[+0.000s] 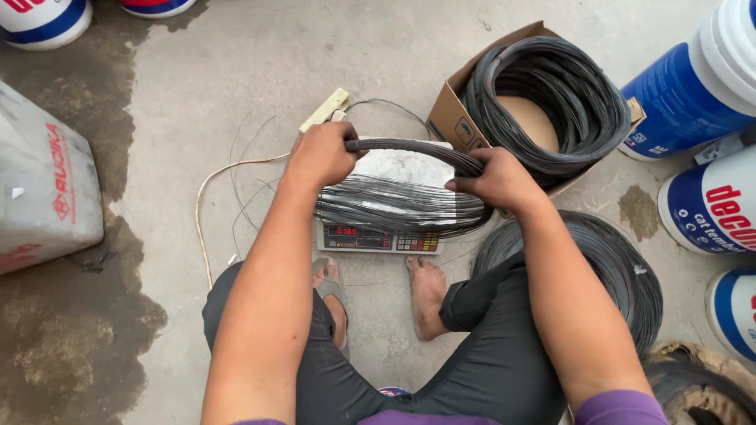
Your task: The person sits on the floor and uses wire cutters to cut a length of wire from a large coil. They then place the cut wire onto a digital scale to weigh it. The person repeats this process of cutting and weighing wire multiple times.
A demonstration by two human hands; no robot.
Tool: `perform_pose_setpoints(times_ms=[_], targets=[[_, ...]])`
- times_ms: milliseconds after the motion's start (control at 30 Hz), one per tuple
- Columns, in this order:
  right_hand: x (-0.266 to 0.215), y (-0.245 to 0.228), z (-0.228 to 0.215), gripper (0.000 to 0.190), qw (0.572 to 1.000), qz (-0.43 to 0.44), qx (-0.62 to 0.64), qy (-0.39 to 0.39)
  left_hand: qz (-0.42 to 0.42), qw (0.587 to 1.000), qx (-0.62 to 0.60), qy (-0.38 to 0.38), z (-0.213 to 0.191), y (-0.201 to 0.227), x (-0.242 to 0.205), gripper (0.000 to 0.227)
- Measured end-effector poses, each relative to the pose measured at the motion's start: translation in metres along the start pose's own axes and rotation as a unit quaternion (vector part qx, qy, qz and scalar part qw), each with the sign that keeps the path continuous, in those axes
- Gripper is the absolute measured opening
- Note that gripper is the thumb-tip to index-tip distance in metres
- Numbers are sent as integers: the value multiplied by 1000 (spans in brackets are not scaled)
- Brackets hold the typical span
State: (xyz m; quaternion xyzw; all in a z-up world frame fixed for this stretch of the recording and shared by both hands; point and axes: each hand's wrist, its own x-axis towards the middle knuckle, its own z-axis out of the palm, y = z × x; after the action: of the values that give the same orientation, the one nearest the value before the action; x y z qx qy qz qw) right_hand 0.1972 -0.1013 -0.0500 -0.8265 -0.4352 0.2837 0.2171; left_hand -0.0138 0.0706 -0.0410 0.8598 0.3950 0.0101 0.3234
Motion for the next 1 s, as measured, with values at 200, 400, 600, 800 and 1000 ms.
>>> perform_pose_setpoints(times_ms=[200,400,600,800,1000], targets=[[25,21,14,30,995,75,-14,60,-55,997,-41,47,-4,-15,6,21],[47,57,32,19,982,69,44,173,-114,993,-6,24,-33,-3,-18,55],[38,13,23,19,967,-65,163,187,-164,985,20,59,-59,1,-41,95],[5,-32,-1,18,966,-98,109,213,175,960,33,214,-36,44,-48,74],[1,-26,7,23,955,-131,-34,264,321,897,150,264,14,53,-16,46]])
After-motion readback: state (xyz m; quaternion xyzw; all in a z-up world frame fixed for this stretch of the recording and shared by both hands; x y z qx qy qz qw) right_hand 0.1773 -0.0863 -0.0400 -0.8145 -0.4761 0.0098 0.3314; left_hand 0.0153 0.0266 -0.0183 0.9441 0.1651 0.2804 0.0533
